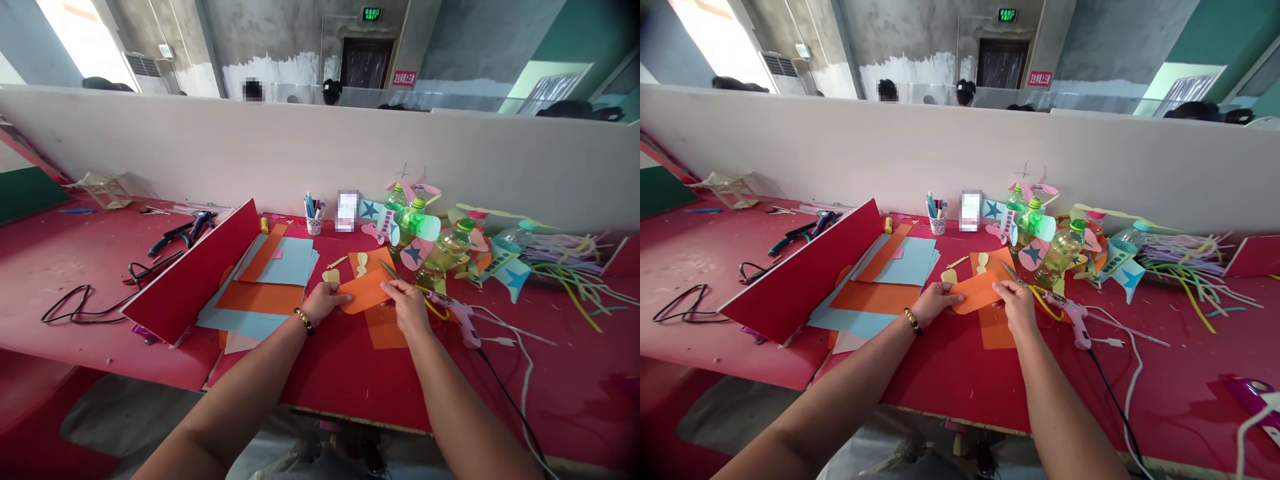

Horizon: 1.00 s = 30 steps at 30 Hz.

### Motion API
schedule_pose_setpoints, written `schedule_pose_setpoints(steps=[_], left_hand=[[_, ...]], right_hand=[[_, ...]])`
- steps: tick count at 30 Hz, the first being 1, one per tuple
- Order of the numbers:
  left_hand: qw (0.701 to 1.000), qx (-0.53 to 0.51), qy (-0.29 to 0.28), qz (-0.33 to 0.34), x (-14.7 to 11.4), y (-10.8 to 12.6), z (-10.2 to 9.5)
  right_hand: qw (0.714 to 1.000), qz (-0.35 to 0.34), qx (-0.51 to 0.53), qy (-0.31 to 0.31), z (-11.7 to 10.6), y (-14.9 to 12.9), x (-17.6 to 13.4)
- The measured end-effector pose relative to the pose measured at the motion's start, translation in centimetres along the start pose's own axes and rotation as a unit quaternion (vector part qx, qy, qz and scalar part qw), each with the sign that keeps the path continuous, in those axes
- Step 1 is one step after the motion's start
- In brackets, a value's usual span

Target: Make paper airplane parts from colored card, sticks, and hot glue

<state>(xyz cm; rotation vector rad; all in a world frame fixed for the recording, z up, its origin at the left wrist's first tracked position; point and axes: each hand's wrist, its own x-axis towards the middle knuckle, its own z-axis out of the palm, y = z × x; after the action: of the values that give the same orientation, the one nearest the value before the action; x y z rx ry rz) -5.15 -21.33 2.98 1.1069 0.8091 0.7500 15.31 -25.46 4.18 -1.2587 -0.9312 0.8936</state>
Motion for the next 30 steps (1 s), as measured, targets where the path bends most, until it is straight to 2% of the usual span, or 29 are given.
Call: schedule_pose_setpoints(steps=[7,13,18,21,25,28,30], left_hand=[[0.998,-0.012,0.047,0.037,-0.1,0.5,0.2],[0.999,-0.036,0.019,0.01,-0.2,0.4,0.3],[0.999,-0.018,0.038,0.03,0.2,0.1,0.2],[0.998,-0.011,0.05,0.031,0.3,0.1,0.1],[0.998,-0.018,0.056,0.038,0.4,0.1,0.0],[0.997,-0.031,0.057,0.036,0.3,0.2,0.2],[0.997,-0.035,0.057,0.031,0.2,0.3,0.4]], right_hand=[[1.0,-0.003,-0.005,-0.006,0.0,0.0,0.1],[1.0,-0.012,0.001,-0.011,0.2,0.2,0.0],[0.999,-0.031,-0.011,0.009,-0.1,-0.6,0.1],[0.997,-0.06,-0.034,0.044,-1.9,-1.9,0.3],[0.975,-0.103,-0.158,0.119,-6.7,-3.1,-0.4],[0.941,-0.085,-0.305,0.121,-10.2,-2.8,-1.4],[0.89,-0.075,-0.441,0.09,-11.4,-2.0,-1.9]])
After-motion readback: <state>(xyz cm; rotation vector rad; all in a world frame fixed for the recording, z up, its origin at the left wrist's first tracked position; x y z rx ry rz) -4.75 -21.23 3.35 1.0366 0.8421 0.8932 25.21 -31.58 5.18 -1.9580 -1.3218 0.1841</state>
